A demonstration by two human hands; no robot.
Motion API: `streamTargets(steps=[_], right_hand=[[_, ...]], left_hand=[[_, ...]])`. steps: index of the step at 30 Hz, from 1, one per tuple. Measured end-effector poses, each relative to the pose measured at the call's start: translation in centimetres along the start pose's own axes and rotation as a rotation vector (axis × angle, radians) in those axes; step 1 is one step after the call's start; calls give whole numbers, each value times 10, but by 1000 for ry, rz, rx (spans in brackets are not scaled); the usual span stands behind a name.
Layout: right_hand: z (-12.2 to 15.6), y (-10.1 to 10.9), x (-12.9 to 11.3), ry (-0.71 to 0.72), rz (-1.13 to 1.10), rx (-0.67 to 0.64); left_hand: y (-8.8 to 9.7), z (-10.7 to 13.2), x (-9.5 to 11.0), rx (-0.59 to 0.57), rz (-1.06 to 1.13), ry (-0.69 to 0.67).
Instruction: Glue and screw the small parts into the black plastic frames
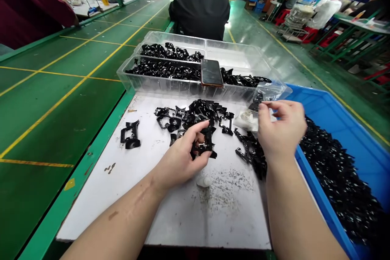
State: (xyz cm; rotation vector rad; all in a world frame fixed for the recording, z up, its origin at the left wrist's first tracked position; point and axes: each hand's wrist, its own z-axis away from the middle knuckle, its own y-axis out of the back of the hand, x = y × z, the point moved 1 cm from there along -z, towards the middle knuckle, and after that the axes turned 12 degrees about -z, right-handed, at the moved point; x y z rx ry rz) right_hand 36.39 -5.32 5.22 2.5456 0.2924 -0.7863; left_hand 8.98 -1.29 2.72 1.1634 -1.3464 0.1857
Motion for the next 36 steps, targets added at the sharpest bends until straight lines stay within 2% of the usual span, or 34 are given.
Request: streamTargets(steps=[2,4,7,10,24,31,36], right_hand=[[6,11,-20,71,-198,140],[18,17,-41,92,-443,214],[36,14,-66,107,-661,129],[49,7,-78,181,-705,36],[57,5,-81,149,-691,-99],[53,5,-81,237,-789,40],[55,8,-84,266,-808,-117]], left_hand=[[0,0,2,-2,-3,-9],[1,-1,3,-7,-11,-7],[1,-1,4,-17,-17,-5],[1,0,5,-15,-11,-7],[-1,2,4,-35,-22,-14],[1,1,1,15,74,18],[5,0,1,48,117,56]])
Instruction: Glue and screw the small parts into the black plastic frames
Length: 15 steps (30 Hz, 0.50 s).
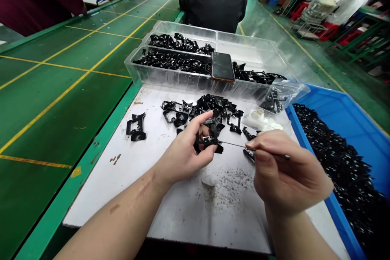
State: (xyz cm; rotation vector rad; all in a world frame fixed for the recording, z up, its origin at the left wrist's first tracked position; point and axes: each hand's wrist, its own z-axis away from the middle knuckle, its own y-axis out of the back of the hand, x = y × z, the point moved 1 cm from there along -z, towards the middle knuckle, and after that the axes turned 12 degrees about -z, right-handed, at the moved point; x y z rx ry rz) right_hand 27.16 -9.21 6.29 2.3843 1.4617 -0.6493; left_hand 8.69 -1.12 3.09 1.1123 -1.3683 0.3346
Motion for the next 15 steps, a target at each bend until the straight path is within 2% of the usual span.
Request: streamTargets(steps=[3,10,12,15], right_hand=[[1,-1,-2,-24,-20,-45],[3,-2,-3,-34,14,-45],[0,0,-4,-46,37,-5],[-6,11,4,-61,115,183]], left_hand=[[1,0,3,-3,-5,2],[-1,1,2,3,19,-9],[-1,1,1,3,16,-3],[0,1,1,3,7,-5]])
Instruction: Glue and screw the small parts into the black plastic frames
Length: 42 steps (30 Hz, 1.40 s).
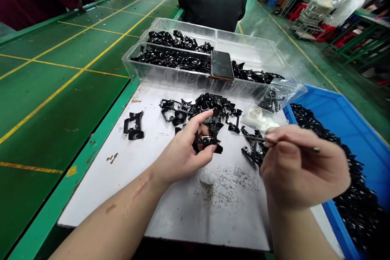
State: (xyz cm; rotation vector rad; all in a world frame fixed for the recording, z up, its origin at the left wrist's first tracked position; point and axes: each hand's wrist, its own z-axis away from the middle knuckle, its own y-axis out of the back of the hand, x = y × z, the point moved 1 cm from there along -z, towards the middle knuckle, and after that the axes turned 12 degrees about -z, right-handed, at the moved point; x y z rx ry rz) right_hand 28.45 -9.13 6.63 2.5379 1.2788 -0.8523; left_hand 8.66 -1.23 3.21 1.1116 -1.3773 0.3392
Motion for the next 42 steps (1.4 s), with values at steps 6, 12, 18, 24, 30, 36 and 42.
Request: streamTargets(steps=[6,12,18,24,30,36,42], right_hand=[[-19,31,46,-100,387,261],[-24,46,71,-184,551,141],[-25,47,89,-240,648,26],[-26,34,60,-126,761,-60],[-2,-9,6,-716,171,-476],[8,-16,9,-1056,-102,-539],[9,-11,12,-1106,-204,-558]], left_hand=[[0,2,0,-16,-78,-23],[-2,2,0,-36,-185,-12],[-4,0,-6,-51,-202,-20],[-4,2,-5,-54,-212,-43],[-5,2,-3,-95,-205,-103],[-5,1,-2,-85,-223,-194],[-6,0,0,-103,-235,-217]])
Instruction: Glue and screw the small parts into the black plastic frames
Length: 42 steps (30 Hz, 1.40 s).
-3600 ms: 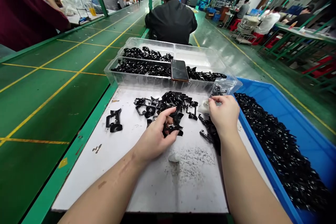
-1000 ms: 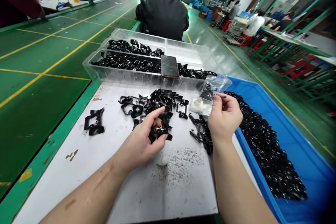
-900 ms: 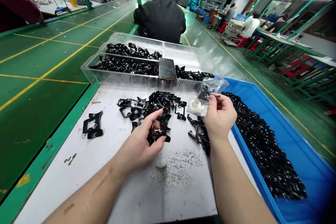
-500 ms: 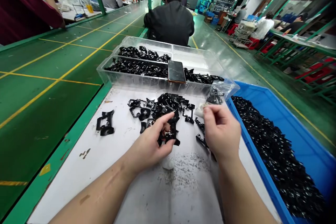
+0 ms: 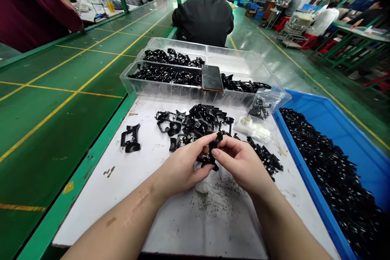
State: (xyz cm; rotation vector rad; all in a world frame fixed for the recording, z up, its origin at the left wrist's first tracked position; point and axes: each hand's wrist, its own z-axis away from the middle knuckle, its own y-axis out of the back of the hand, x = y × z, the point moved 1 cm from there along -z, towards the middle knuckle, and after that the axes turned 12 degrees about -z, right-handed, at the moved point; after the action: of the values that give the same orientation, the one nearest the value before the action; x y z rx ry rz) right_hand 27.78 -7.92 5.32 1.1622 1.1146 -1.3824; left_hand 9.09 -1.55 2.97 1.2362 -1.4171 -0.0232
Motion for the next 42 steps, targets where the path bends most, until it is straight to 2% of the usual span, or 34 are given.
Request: streamTargets(steps=[4,11,16,24,28,31,33,35,39,42], right_hand=[[1,0,-1,23,-24,11],[0,0,-1,-17,-35,28],[2,-4,-2,6,-77,43],[-1,-5,-1,73,-81,47],[-6,4,4,127,-80,4],[-11,12,13,209,-137,63],[-14,15,18,265,-154,136],[-15,14,21,286,-134,208],[-11,8,21,297,-127,244],[-7,3,17,326,-149,236]], left_hand=[[1,-1,-1,15,-20,-20],[1,-3,-5,29,-87,-100],[1,-3,-8,37,-58,-143],[0,-3,-11,68,-58,-146],[1,-7,-3,133,-90,-123],[5,-12,5,171,-122,-75],[14,-10,4,204,-147,6],[31,-1,-4,245,-196,127],[87,38,-33,286,-359,371],[125,64,-56,247,-463,523]])
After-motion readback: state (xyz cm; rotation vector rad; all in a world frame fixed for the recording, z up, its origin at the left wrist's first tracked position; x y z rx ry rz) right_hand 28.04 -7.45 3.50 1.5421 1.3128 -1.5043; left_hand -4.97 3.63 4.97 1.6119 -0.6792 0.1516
